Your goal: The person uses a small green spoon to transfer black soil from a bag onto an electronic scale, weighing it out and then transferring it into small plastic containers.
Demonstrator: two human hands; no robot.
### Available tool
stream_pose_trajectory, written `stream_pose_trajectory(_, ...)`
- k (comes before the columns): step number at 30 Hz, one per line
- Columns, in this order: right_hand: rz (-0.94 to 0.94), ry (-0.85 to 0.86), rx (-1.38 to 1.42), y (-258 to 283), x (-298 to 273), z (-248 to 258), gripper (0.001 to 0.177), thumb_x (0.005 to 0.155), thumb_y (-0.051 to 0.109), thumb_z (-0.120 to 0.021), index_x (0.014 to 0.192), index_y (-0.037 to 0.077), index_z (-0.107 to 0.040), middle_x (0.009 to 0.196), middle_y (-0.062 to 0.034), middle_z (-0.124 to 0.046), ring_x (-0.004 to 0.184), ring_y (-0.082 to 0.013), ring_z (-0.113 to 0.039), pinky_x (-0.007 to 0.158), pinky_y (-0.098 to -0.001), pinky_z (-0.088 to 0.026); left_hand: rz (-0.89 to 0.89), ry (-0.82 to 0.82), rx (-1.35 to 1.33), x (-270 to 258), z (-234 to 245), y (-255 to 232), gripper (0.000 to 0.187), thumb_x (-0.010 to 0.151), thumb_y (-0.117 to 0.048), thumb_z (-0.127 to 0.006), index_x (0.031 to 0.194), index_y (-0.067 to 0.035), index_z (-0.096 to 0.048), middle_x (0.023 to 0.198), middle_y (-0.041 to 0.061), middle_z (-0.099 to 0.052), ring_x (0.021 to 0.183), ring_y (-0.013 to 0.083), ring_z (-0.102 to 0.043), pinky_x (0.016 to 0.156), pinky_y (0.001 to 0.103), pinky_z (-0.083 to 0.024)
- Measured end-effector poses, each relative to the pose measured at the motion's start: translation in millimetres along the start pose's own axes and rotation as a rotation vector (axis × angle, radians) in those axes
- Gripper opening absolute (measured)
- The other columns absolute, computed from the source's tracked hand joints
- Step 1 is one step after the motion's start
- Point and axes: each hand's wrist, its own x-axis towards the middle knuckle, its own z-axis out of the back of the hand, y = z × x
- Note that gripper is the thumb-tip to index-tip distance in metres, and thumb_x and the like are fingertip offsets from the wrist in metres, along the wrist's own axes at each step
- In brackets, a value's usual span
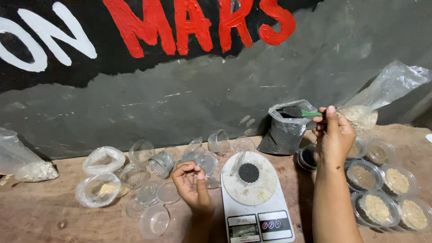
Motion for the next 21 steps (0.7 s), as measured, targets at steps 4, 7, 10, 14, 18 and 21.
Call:
stream_pose_trajectory(4, 0.039, 0.012, 0.030, -7, -8, 3, 0.025, 0.101, 0.035, -0.067, 0.102, 0.009, -0.070, 0.076, -0.0037, -0.067, 0.057, -0.0036, -0.051, 0.053, -0.0153, -0.041, 0.009, -0.022, 0.005, -1, -2, 1, 0.016, 0.092, -0.008, -0.053, 0.106, -0.004, -0.048, 0.095, 0.010, -0.050, 0.080, 0.0123, -0.049, 0.064, 0.021, -0.042)
stream_pose_trajectory(7, 0.059, 0.029, 0.062, -5, -15, 1, 0.027, 0.101, 0.033, -0.067, 0.103, 0.006, -0.069, 0.079, -0.0065, -0.068, 0.060, -0.0056, -0.052, 0.054, -0.0169, -0.043, 0.011, 0.006, 0.001, -3, -2, 3, 0.015, 0.092, -0.006, -0.052, 0.105, -0.003, -0.048, 0.094, 0.011, -0.050, 0.071, 0.0127, -0.047, 0.060, 0.022, -0.043)
stream_pose_trajectory(10, 0.066, 0.027, 0.087, -5, -15, -1, 0.027, 0.099, 0.032, -0.069, 0.104, 0.005, -0.068, 0.080, -0.0098, -0.068, 0.062, -0.0087, -0.054, 0.055, -0.0189, -0.041, 0.021, -0.010, -0.008, -5, -5, 4, 0.017, 0.090, -0.005, -0.054, 0.105, -0.004, -0.049, 0.093, 0.010, -0.049, 0.078, 0.0130, -0.048, 0.063, 0.022, -0.044)
stream_pose_trajectory(14, 0.067, 0.044, 0.095, -8, -15, 1, 0.023, 0.097, 0.028, -0.070, 0.106, 0.007, -0.068, 0.082, -0.0103, -0.071, 0.064, -0.0072, -0.059, 0.058, -0.0166, -0.044, 0.044, -0.039, -0.017, -8, -9, 4, 0.016, 0.090, -0.010, -0.054, 0.104, -0.005, -0.047, 0.093, 0.011, -0.047, 0.073, 0.0126, -0.045, 0.060, 0.022, -0.041)
stream_pose_trajectory(18, 0.035, 0.043, 0.086, -8, -17, 4, 0.025, 0.095, 0.028, -0.072, 0.108, 0.008, -0.068, 0.084, -0.0108, -0.071, 0.068, -0.0086, -0.062, 0.059, -0.0183, -0.046, 0.058, -0.041, 0.009, -10, -11, -1, 0.015, 0.090, -0.007, -0.052, 0.104, -0.006, -0.048, 0.094, 0.010, -0.047, 0.082, 0.0139, -0.047, 0.064, 0.023, -0.043)
stream_pose_trajectory(21, 0.040, 0.028, 0.138, -13, -14, 6, 0.020, 0.094, 0.023, -0.074, 0.104, 0.007, -0.068, 0.084, -0.0094, -0.070, 0.075, -0.0097, -0.069, 0.059, -0.0176, -0.046, 0.054, -0.006, 0.002, -10, -9, 3, 0.016, 0.091, -0.009, -0.053, 0.105, -0.006, -0.047, 0.094, 0.010, -0.047, 0.075, 0.0128, -0.045, 0.063, 0.023, -0.043)
